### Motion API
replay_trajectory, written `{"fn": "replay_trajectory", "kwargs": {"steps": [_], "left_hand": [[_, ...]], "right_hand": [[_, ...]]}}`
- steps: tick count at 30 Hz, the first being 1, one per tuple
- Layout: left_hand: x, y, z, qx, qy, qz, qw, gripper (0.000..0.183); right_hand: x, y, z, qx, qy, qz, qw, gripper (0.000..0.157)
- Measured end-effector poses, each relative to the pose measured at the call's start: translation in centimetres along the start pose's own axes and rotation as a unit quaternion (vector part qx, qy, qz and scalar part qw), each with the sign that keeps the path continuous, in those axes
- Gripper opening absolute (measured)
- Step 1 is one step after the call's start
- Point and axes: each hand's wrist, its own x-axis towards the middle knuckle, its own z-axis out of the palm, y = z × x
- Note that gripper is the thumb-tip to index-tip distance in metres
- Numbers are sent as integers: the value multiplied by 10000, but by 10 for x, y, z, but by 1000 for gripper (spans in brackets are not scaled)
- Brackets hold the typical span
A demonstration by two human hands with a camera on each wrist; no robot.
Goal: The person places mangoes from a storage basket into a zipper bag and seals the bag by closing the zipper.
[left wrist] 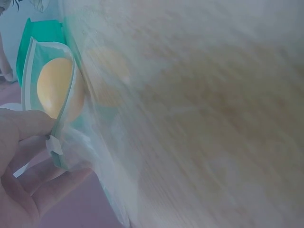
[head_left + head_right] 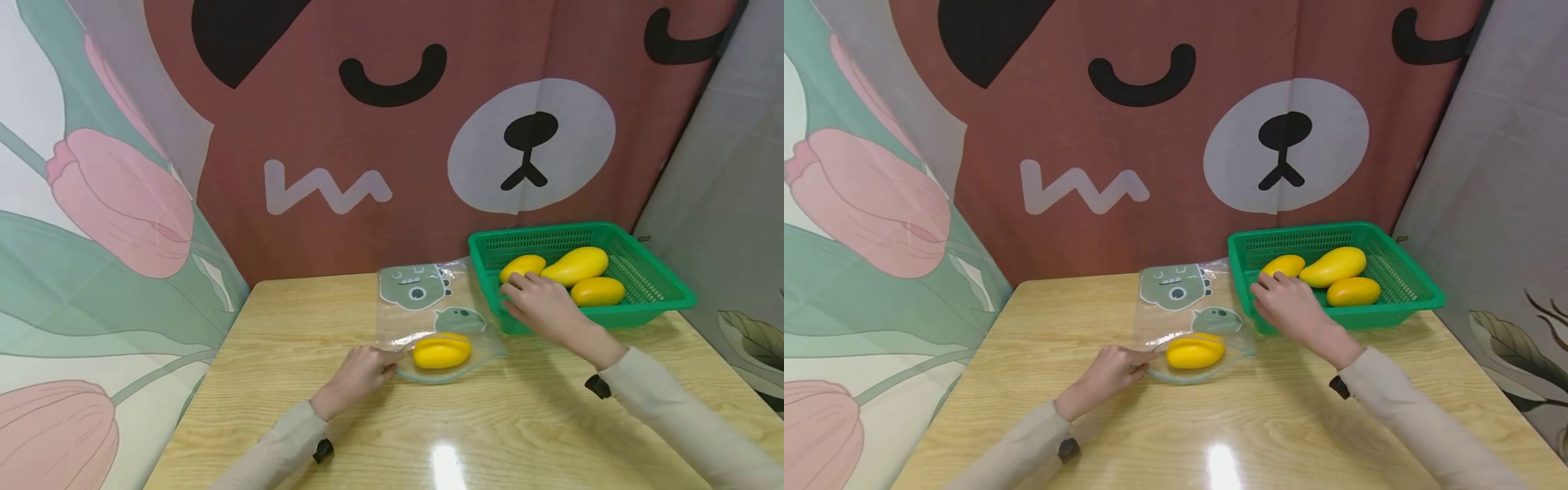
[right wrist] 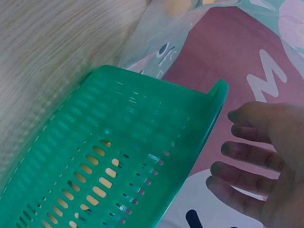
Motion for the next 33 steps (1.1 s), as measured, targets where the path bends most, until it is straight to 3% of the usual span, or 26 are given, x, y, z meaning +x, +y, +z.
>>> {"fn": "replay_trajectory", "kwargs": {"steps": [12,33], "left_hand": [[0,0,-1,67,-62,-10,10000,30],[0,-1,1,7,-52,-12,10000,32]], "right_hand": [[-2,11,-2,-57,44,-65,10000,28],[-3,28,-1,-14,-362,143,9992,30]]}}
